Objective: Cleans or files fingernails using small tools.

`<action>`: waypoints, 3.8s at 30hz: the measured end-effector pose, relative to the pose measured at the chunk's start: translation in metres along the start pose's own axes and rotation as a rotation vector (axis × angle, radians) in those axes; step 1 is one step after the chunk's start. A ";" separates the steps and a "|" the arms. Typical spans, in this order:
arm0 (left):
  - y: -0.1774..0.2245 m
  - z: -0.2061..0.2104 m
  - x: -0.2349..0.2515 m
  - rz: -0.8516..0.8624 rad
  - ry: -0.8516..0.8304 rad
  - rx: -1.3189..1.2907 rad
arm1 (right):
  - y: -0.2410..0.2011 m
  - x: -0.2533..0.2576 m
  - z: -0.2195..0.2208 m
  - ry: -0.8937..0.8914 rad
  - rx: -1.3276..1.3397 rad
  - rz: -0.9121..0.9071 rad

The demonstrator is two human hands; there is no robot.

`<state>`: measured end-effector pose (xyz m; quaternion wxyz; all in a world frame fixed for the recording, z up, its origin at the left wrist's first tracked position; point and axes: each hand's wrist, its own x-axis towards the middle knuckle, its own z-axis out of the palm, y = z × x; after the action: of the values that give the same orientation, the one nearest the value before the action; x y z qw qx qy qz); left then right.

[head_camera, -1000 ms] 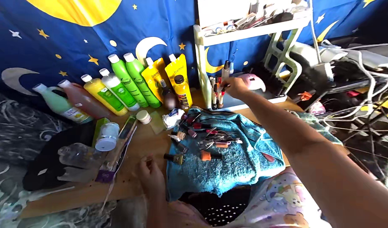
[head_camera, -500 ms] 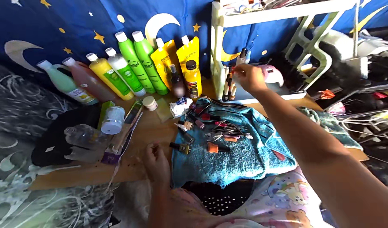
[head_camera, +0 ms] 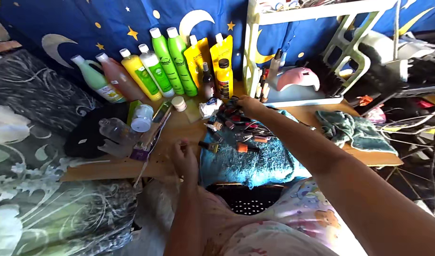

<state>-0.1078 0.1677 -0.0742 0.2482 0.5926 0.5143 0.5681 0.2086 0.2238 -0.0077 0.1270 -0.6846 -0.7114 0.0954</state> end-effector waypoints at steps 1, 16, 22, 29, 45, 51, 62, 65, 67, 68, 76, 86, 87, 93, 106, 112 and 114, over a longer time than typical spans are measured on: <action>0.000 -0.001 0.000 0.005 -0.006 0.004 | -0.006 -0.009 -0.006 0.029 0.001 0.021; 0.127 0.032 -0.056 0.275 -0.536 -0.781 | -0.083 -0.206 0.002 0.694 0.387 -0.428; 0.170 0.027 -0.092 0.095 -0.497 -0.811 | -0.112 -0.239 0.041 0.497 0.585 -0.363; 0.170 0.012 -0.098 -0.169 -0.685 -0.975 | -0.116 -0.277 -0.004 0.696 0.739 -0.366; 0.166 0.004 -0.076 -0.343 -0.698 -1.277 | -0.134 -0.290 0.014 0.646 0.630 -0.541; 0.158 0.005 -0.078 -0.360 -0.706 -1.216 | -0.133 -0.291 0.024 0.431 0.554 -0.392; 0.149 0.007 -0.070 -0.353 -0.590 -1.199 | -0.128 -0.292 0.014 0.680 0.731 -0.508; 0.155 0.007 -0.077 -0.335 -0.682 -1.145 | -0.123 -0.277 0.043 0.422 0.800 -0.385; 0.155 0.008 -0.079 -0.351 -0.727 -1.178 | -0.122 -0.273 0.040 0.058 1.053 -0.199; 0.152 0.009 -0.078 -0.388 -0.738 -1.232 | -0.122 -0.273 0.033 -0.049 1.241 -0.162; 0.163 0.015 -0.098 -0.250 -0.860 -0.934 | -0.112 -0.272 0.033 -0.037 1.371 -0.102; 0.174 0.046 -0.134 0.196 -0.701 -0.774 | -0.133 -0.259 0.024 0.767 1.215 -0.245; 0.171 0.047 -0.117 0.076 -0.641 -0.859 | -0.139 -0.270 0.039 0.703 1.042 -0.295; 0.163 0.051 -0.164 0.088 -0.676 -0.763 | -0.099 -0.233 0.016 0.577 1.429 -0.130; 0.144 0.033 -0.139 -0.490 -0.735 -0.783 | -0.125 -0.276 0.045 0.190 1.321 0.013; 0.142 0.030 -0.181 -0.176 -0.796 -0.865 | -0.113 -0.253 0.030 0.272 1.508 0.228; 0.148 0.027 -0.165 -0.213 -0.740 -0.896 | -0.124 -0.268 0.037 0.328 1.354 -0.045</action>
<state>-0.0056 -0.0229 -0.0193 0.6931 0.5337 0.1601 0.4573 0.0875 -0.0483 -0.0177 0.6336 -0.4456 -0.4811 0.4105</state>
